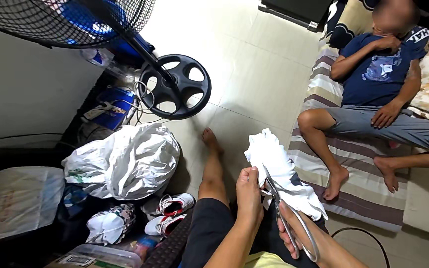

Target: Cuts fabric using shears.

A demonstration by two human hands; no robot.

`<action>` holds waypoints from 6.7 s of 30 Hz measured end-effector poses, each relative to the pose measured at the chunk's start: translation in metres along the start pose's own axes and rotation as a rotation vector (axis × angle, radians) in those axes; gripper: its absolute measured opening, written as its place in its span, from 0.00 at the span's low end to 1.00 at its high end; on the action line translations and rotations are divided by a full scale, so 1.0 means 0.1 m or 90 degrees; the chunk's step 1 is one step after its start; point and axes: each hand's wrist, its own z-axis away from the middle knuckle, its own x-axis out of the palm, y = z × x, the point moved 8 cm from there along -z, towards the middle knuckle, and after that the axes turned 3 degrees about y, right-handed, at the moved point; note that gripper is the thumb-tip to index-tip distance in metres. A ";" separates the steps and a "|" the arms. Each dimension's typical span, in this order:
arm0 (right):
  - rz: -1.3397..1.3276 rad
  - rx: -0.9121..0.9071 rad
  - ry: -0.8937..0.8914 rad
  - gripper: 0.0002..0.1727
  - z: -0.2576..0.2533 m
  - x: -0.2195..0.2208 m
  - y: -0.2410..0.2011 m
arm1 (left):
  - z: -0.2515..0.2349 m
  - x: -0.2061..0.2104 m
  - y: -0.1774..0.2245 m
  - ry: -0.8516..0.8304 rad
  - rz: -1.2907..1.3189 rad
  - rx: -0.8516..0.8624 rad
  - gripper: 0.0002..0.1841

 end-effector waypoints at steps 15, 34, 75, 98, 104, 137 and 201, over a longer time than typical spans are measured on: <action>-0.019 0.005 0.045 0.26 -0.05 -0.02 0.03 | 0.00 -0.05 -0.03 0.001 0.039 -0.029 0.11; 0.051 -0.005 0.052 0.27 -0.06 0.02 -0.07 | 0.10 -0.09 -0.02 -0.008 0.040 -0.038 0.10; 0.200 0.057 -0.031 0.32 0.04 -0.16 -0.14 | 0.02 -0.39 -0.26 -0.162 -0.105 -0.056 0.08; 0.487 -0.349 0.448 0.13 0.02 -0.75 -0.78 | -0.41 0.01 0.05 -0.149 -0.240 -0.026 0.20; 0.419 -0.283 0.443 0.07 -0.02 -0.92 -0.82 | -0.45 0.00 0.38 -0.097 -0.216 0.064 0.13; 0.259 -0.297 0.071 0.22 0.85 -0.09 0.38 | 0.36 -0.88 -0.15 -0.102 -0.063 -0.003 0.14; 0.184 -0.107 -0.022 0.24 0.24 0.39 0.40 | 0.64 -1.04 0.09 -0.131 -0.009 0.157 0.35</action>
